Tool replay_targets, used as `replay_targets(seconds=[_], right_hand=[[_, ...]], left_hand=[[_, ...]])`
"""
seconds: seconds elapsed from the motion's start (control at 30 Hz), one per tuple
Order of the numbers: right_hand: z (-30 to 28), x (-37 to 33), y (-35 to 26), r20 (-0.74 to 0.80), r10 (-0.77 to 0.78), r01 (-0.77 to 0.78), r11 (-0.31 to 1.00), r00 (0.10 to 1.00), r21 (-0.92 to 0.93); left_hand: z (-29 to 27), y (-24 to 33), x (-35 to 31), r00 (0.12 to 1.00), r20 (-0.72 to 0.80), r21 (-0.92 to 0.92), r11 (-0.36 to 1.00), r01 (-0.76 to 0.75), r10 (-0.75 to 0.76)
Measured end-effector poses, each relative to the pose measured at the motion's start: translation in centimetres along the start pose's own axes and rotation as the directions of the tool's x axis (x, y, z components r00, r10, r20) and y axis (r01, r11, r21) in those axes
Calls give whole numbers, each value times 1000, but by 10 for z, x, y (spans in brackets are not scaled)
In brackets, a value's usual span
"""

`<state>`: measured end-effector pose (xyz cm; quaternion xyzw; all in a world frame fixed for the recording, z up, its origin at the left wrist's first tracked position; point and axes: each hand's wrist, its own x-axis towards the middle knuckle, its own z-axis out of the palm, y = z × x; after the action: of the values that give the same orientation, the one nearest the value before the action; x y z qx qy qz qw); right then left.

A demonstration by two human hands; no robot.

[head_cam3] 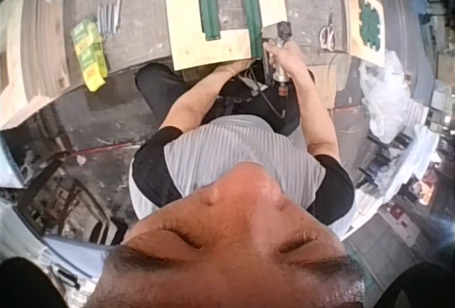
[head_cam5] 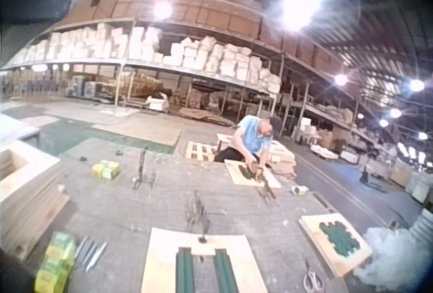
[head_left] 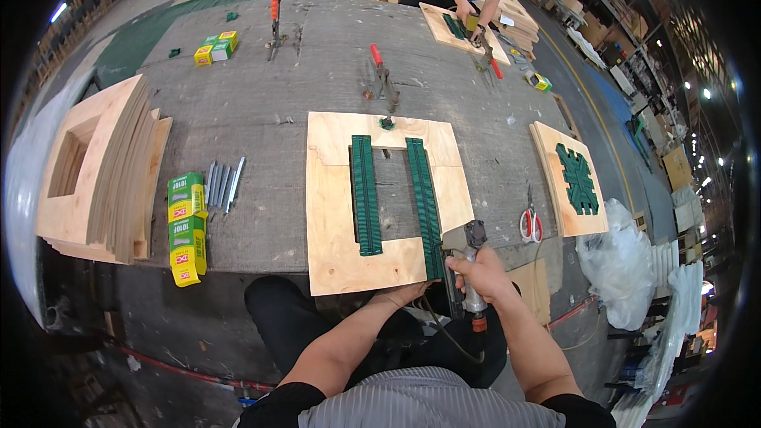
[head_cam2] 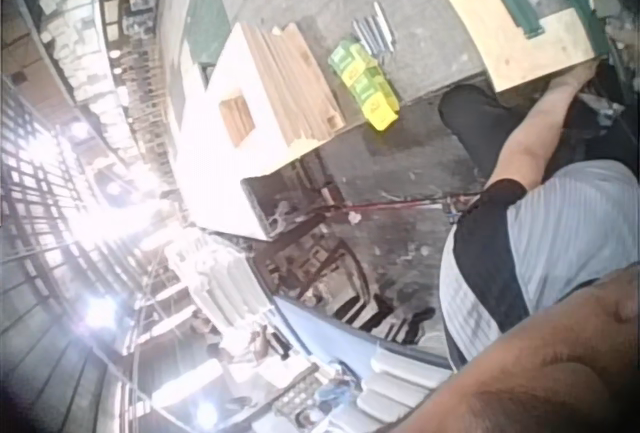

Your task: The person assembles a cushion frame by attaching green webbing straps to a wooden board using a pneumatic staple gun. They position and staple straps in a crisscross pattern, then switch to a frame with a central cutout and continue attaching straps along the edges.

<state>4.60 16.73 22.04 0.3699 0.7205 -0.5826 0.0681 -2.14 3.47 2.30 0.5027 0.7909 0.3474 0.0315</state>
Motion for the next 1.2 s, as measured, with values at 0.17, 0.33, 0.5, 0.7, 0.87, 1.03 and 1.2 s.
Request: replay_targets(seconds=[0.17,0.33,0.5,0.7,0.87,1.03,1.2], right_hand=[[5,-3,-6,-1,25,-25,998,1000,-61],[3,-1,3,-5,-10,10,999,1000,-53],[6,-2,0,12,17,-15,995,1000,-100],[15,-8,-6,-2,8,-8,998,1000,-58],[21,-8,-4,24,-11,13,998,1000,-60],[29,-12,0,30,-19,21,998,999,-52],[29,-12,8,72,-20,22,999,997,-34]], left_hand=[[3,-2,-2,1000,1,-23,1000,0,0],[8,-3,-2,999,46,-122,992,17,-12],[5,-2,-3,999,30,-88,996,14,-12],[10,-3,-2,999,-36,-145,989,3,-8],[8,-2,-3,999,33,-117,993,33,-30],[0,4,-5,998,24,-109,992,58,-55],[2,5,-7,999,-52,-37,999,15,-16]])
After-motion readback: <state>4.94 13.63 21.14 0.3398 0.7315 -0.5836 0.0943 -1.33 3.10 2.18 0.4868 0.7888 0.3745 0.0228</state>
